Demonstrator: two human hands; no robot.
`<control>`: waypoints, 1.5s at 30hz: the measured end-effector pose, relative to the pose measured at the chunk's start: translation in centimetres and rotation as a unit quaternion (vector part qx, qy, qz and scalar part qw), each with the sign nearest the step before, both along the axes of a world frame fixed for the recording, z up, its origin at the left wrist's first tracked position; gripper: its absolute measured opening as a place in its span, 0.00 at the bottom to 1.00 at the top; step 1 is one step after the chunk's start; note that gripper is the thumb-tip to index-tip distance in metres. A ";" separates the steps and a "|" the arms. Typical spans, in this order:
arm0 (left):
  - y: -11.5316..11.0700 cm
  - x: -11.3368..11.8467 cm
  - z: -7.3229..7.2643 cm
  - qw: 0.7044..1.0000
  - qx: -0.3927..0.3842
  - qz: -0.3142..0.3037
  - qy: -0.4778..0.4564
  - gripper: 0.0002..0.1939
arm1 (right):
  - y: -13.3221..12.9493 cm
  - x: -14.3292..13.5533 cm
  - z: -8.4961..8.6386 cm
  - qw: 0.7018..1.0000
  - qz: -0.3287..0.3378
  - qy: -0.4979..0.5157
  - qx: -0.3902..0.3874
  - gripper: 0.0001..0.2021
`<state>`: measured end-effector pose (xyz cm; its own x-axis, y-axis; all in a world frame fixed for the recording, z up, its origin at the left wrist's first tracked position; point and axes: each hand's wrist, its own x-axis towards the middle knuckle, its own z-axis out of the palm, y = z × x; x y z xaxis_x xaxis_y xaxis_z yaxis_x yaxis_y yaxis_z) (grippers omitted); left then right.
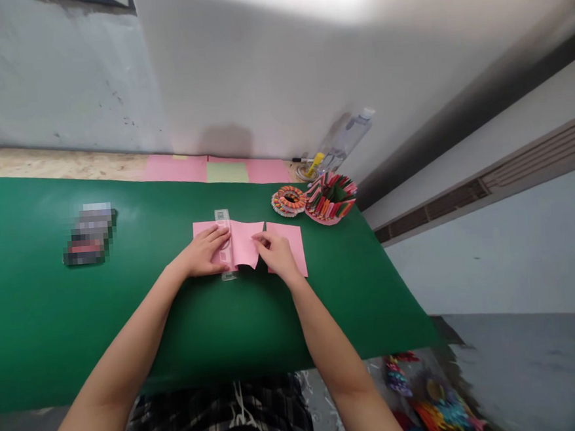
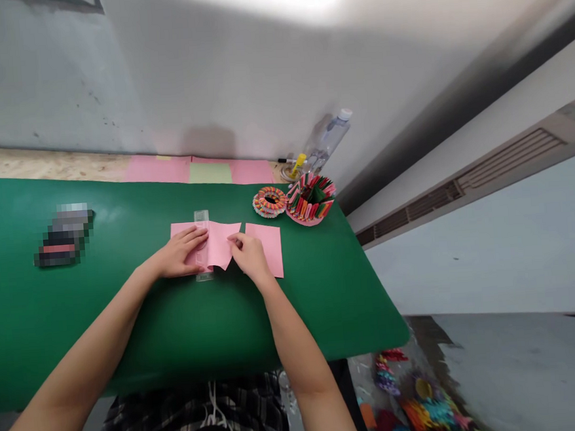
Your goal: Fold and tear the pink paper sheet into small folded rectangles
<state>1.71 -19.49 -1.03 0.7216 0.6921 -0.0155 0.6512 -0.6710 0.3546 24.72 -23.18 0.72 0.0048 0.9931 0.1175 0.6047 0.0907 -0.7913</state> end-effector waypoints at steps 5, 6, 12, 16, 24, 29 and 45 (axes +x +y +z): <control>0.0 0.0 -0.2 1.000 0.004 0.002 -0.008 0.44 | -1.2 -1.1 0.2 0.994 0.040 -0.099 0.028 0.14; 0.0 0.0 -0.2 1.000 0.004 0.003 -0.009 0.44 | -1.5 -1.3 0.1 0.992 0.045 -0.112 0.030 0.14; 0.1 0.0 0.0 1.000 0.003 -0.004 0.002 0.41 | -5.1 -1.6 -0.7 0.981 0.032 -0.168 0.093 0.13; 0.1 0.0 0.0 1.000 0.004 -0.004 0.000 0.42 | -9.6 -1.3 -1.2 0.959 0.001 -0.237 0.156 0.14; -0.4 0.3 0.5 1.000 0.012 0.005 0.025 0.43 | -16.5 0.5 -0.3 0.928 -0.058 -0.273 0.248 0.15; -1.3 0.8 0.7 0.998 0.030 0.009 0.058 0.59 | -13.6 2.1 3.0 0.941 -0.158 -0.144 0.262 0.13; -1.8 1.2 0.6 0.995 0.063 -0.005 0.080 0.59 | 8.8 -1.5 -1.9 0.993 -0.110 -0.028 0.009 0.26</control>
<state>2.94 -21.27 -0.41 0.7231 0.6893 -0.0446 0.6863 -0.7096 0.1595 23.21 -14.43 -1.14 0.2143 0.9664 0.1416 0.6545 -0.0345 -0.7552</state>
